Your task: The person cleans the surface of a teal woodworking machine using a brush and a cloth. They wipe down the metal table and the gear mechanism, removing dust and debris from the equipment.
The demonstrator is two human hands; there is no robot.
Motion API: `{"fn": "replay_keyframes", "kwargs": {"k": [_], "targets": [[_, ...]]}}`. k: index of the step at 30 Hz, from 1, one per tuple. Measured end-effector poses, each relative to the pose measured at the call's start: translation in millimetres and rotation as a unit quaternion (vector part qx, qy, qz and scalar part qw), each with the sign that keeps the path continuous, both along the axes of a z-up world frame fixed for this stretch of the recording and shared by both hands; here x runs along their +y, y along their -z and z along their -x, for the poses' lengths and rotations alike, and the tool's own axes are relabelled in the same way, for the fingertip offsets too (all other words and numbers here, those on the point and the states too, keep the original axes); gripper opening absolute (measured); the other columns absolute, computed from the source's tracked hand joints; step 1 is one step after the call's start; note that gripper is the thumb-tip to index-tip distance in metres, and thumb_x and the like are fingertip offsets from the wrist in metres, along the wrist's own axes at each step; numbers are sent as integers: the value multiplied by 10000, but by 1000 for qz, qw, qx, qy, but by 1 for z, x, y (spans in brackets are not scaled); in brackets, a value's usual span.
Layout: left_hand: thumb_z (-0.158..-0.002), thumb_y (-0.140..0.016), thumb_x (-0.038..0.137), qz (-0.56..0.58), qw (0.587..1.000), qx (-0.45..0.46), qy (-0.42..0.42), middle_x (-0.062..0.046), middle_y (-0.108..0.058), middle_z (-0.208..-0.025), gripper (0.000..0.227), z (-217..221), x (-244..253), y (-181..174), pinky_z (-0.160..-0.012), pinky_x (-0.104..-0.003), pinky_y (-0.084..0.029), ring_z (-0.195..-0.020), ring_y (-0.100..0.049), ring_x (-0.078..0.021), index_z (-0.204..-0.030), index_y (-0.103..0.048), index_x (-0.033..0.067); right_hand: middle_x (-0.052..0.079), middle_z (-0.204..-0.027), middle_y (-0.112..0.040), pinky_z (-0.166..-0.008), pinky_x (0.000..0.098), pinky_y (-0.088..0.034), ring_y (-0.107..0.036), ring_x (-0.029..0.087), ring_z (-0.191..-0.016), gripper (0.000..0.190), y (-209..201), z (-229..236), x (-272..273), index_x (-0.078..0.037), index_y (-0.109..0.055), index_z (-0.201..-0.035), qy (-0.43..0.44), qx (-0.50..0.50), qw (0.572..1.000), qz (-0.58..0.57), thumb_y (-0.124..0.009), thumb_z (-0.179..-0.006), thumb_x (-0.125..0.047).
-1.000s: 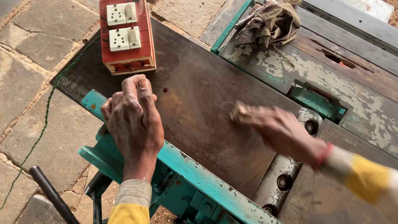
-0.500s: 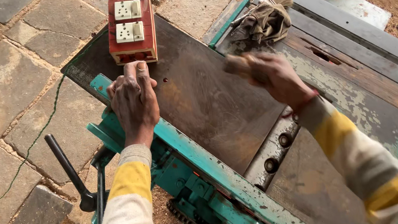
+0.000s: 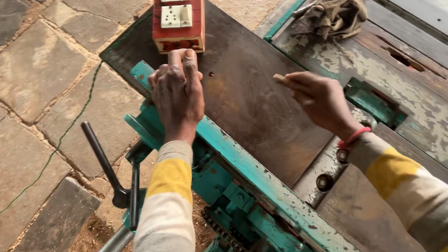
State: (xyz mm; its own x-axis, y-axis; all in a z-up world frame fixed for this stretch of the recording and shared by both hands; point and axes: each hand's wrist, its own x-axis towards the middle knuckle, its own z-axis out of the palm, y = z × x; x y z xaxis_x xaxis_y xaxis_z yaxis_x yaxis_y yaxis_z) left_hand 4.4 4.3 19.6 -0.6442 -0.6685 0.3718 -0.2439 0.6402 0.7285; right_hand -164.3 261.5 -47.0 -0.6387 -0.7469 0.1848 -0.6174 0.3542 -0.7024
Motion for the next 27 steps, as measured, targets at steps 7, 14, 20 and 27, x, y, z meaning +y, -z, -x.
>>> {"fn": "replay_keyframes", "kwargs": {"k": [7,14,20,27], "targets": [[-1087,-290,495,12,1000,-11,0,-7,-734,-744,495,1,1,2,-1011,-407,-379,-940,-653,-206,-1122,-642,150,147,-1536,-517,-1186,459,-369,-526,258,-1372,549,33,-29,-38,-72,-484,-1498,-154,289,930,-166,-554,-954,-55],[-1103,-290,482,62,998,26,6,-17,-716,-850,468,5,-4,11,-971,-417,-391,-884,-635,-207,-1093,-617,147,152,-1544,-505,-1160,472,-383,-483,267,-1430,618,22,-82,31,-80,-437,-1500,-269,252,909,-192,-470,-885,-19],[-1105,-258,511,22,1000,13,5,-7,-728,-824,539,-1,1,2,-1009,-411,-388,-927,-624,-244,-1153,-635,128,184,-1321,-672,-1016,457,-519,-642,350,-1196,429,25,-25,-150,-48,-560,-1353,-255,252,933,-9,-578,-926,-82],[-1091,-236,521,-22,1000,-3,7,3,-720,-803,588,2,0,3,-1044,-415,-367,-947,-642,-189,-1258,-643,130,222,-1540,-461,-1070,519,-409,-520,362,-1330,679,35,-74,-3,-29,-475,-1469,-270,278,906,-172,-548,-794,-50]]}}
